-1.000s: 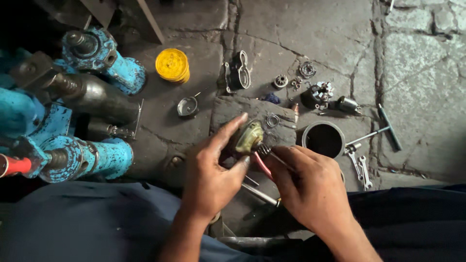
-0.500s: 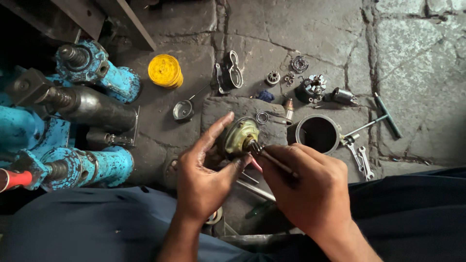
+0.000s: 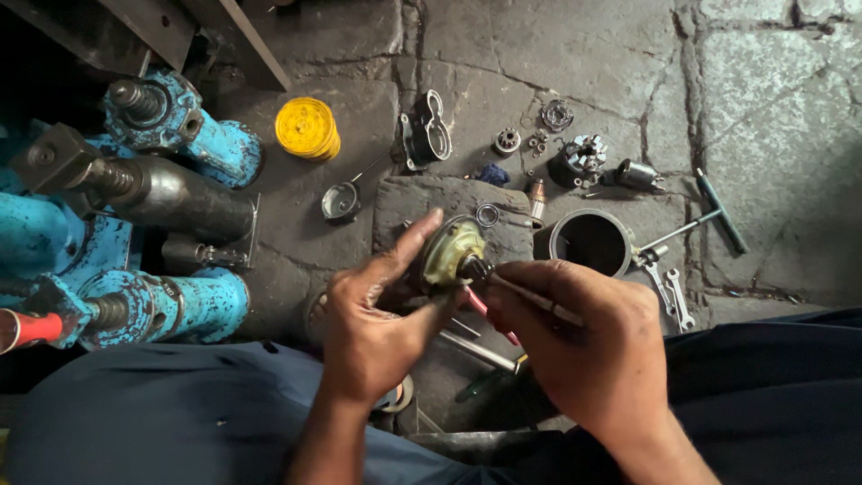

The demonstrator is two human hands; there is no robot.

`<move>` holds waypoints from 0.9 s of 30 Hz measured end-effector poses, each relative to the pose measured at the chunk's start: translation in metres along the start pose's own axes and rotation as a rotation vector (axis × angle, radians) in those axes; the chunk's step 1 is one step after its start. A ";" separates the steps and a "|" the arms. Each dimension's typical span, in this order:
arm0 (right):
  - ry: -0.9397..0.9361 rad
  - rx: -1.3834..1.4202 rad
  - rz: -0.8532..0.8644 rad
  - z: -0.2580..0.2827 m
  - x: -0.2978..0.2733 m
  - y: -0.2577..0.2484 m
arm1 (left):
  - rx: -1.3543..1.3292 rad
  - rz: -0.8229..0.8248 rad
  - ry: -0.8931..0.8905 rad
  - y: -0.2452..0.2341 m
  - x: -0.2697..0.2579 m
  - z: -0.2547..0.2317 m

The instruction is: The person disassembles and reassembles a planetary gear mechanism using a hammer and pliers, then cleans the components with a cloth.

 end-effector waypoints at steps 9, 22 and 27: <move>0.064 0.034 0.022 -0.009 0.002 0.008 | -0.052 -0.027 -0.014 0.000 -0.001 0.002; 0.061 0.002 0.056 -0.018 0.009 0.009 | 0.096 -0.010 0.163 -0.001 -0.001 -0.013; 0.100 0.062 0.041 -0.024 0.007 0.016 | 0.041 -0.011 0.176 -0.001 -0.005 -0.006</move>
Point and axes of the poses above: each hand's wrist, its own x-axis towards the middle knuckle, its own y-axis out of the palm, z = x × y, the point moved 9 cm from there along x, towards the middle knuckle, and after that the axes turned 2 degrees about y, right-handed, at the moved point
